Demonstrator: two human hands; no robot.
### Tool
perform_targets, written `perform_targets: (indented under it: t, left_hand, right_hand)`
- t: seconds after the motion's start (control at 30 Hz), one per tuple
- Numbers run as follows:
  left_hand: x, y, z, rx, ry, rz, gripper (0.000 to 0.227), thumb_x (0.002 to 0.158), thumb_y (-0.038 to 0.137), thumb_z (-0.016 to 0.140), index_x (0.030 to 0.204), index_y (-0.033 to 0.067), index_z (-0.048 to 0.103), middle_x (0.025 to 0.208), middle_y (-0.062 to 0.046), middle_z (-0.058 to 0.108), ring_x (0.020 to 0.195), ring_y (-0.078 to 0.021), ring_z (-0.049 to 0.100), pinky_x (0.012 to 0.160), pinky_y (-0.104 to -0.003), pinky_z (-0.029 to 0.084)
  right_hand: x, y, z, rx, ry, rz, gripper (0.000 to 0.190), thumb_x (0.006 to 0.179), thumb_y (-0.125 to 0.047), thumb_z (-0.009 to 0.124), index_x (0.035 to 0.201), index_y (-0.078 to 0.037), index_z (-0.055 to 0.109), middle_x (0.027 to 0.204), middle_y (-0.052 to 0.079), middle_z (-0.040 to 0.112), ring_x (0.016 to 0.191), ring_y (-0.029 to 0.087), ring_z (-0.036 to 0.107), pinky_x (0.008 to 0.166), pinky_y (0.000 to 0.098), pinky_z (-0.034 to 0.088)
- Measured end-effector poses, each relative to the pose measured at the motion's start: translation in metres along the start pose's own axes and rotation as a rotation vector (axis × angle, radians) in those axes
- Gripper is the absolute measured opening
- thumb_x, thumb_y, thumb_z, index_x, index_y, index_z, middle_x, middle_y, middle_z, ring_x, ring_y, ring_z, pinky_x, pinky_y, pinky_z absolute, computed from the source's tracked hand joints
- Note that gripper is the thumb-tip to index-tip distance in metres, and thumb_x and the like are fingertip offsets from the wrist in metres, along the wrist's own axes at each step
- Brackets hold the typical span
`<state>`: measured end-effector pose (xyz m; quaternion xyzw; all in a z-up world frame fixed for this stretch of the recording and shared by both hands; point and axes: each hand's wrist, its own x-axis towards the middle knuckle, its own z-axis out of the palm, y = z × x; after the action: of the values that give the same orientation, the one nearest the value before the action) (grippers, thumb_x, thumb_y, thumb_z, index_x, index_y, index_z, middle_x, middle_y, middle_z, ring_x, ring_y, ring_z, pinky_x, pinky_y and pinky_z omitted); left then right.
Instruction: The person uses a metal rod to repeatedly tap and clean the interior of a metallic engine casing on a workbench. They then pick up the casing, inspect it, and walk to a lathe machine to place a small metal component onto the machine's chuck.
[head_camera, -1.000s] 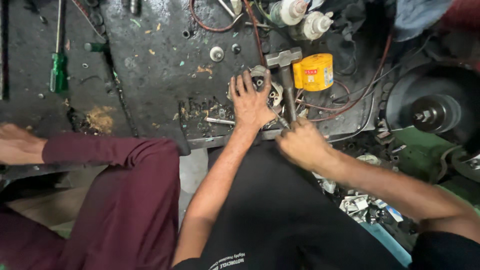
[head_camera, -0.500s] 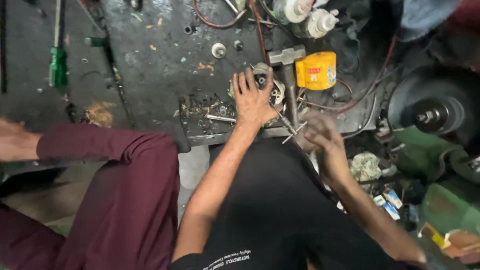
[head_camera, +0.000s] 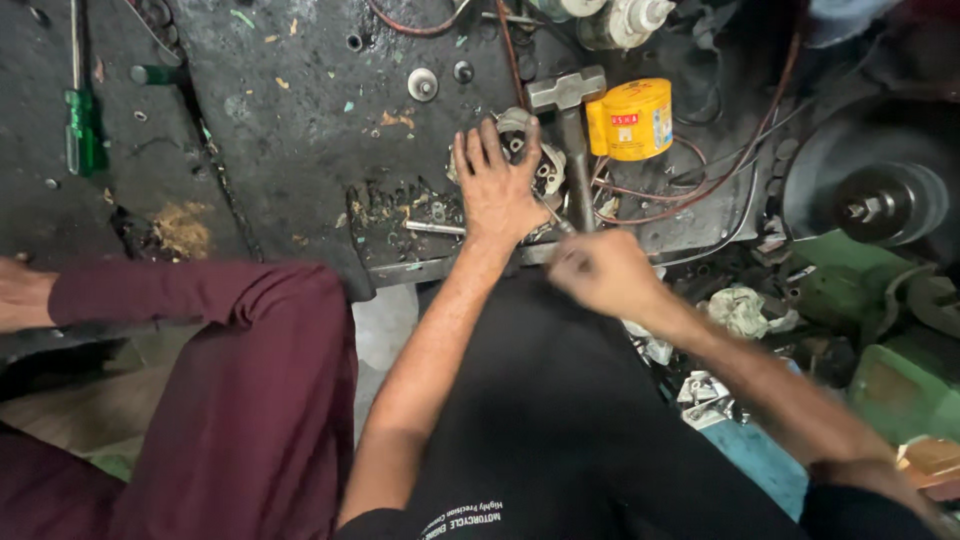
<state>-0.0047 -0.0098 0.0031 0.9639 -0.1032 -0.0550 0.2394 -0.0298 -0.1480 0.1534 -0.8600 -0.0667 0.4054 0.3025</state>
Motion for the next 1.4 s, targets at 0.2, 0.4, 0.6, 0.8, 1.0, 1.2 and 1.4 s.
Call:
perform_targets:
  t: [0.2,0.4,0.6,0.8,1.0,1.2,1.4]
  left_hand:
    - [0.0,-0.002,0.002,-0.025,-0.017,0.022,0.111,0.063,0.066,0.081,0.156,0.021,0.039,0.143,-0.038,0.044,0.134,-0.0537,0.041,0.122,-0.068,0.016]
    - [0.002,-0.001,0.001,-0.025,-0.035,0.02,0.113,0.061,0.066,0.082,0.155,0.0219,0.039,0.143,-0.037,0.044,0.134,-0.0538,0.041,0.121,-0.067,0.018]
    - [0.001,0.001,-0.004,-0.019,-0.036,0.016,0.113,0.06,0.065,0.083,0.155,0.0216,0.039,0.143,-0.037,0.043,0.135,-0.0541,0.04,0.12,-0.066,0.02]
    - [0.0,0.003,-0.006,-0.031,-0.008,-0.013,0.11,0.06,0.064,0.084,0.153,0.0237,0.042,0.144,-0.036,0.044,0.133,-0.0552,0.041,0.119,-0.066,0.021]
    - [-0.001,0.001,-0.006,-0.046,-0.015,-0.018,0.11,0.06,0.062,0.085,0.153,0.0239,0.043,0.144,-0.035,0.046,0.133,-0.0527,0.042,0.121,-0.066,0.021]
    - [-0.004,-0.002,0.001,-0.042,0.07,-0.067,0.113,0.062,0.066,0.083,0.156,0.0223,0.038,0.144,-0.036,0.044,0.133,-0.0532,0.041,0.12,-0.067,0.021]
    - [-0.006,0.002,0.008,0.03,0.106,-0.13,0.11,0.069,0.068,0.081,0.158,0.0204,0.037,0.146,-0.037,0.042,0.136,-0.0523,0.04,0.121,-0.068,0.02]
  right_hand:
    - [-0.021,-0.016,0.022,1.065,0.346,0.152,0.028,0.083,-0.013,0.065,0.11,-0.018,0.069,0.142,0.013,0.061,0.125,0.04,0.058,0.11,0.0515,0.041]
    - [-0.048,-0.016,-0.01,0.507,0.578,0.066,0.028,0.082,-0.013,0.066,0.109,-0.019,0.07,0.144,0.013,0.061,0.125,0.04,0.058,0.11,0.0511,0.041]
    - [-0.035,-0.02,-0.007,-0.712,0.28,-0.317,0.022,0.076,-0.021,0.069,0.095,-0.012,0.074,0.12,0.02,0.068,0.11,0.04,0.066,0.103,0.0554,0.036]
    - [-0.01,-0.001,-0.004,-0.703,-0.133,-0.008,0.016,0.095,-0.023,0.059,0.101,-0.011,0.068,0.091,0.013,0.072,0.095,0.029,0.073,0.075,0.0432,0.059]
    - [-0.017,-0.022,0.022,0.792,0.283,0.2,0.02,0.089,-0.024,0.061,0.105,-0.013,0.067,0.106,0.017,0.07,0.105,0.036,0.07,0.088,0.0484,0.049]
    - [-0.033,-0.03,0.009,0.747,0.338,0.093,0.028,0.083,-0.026,0.063,0.109,-0.016,0.066,0.121,0.021,0.067,0.116,0.042,0.066,0.101,0.0536,0.04]
    - [-0.025,-0.013,-0.022,-0.711,0.39,-0.363,0.037,0.077,-0.027,0.064,0.113,-0.018,0.065,0.136,0.024,0.065,0.127,0.049,0.063,0.114,0.0588,0.03]
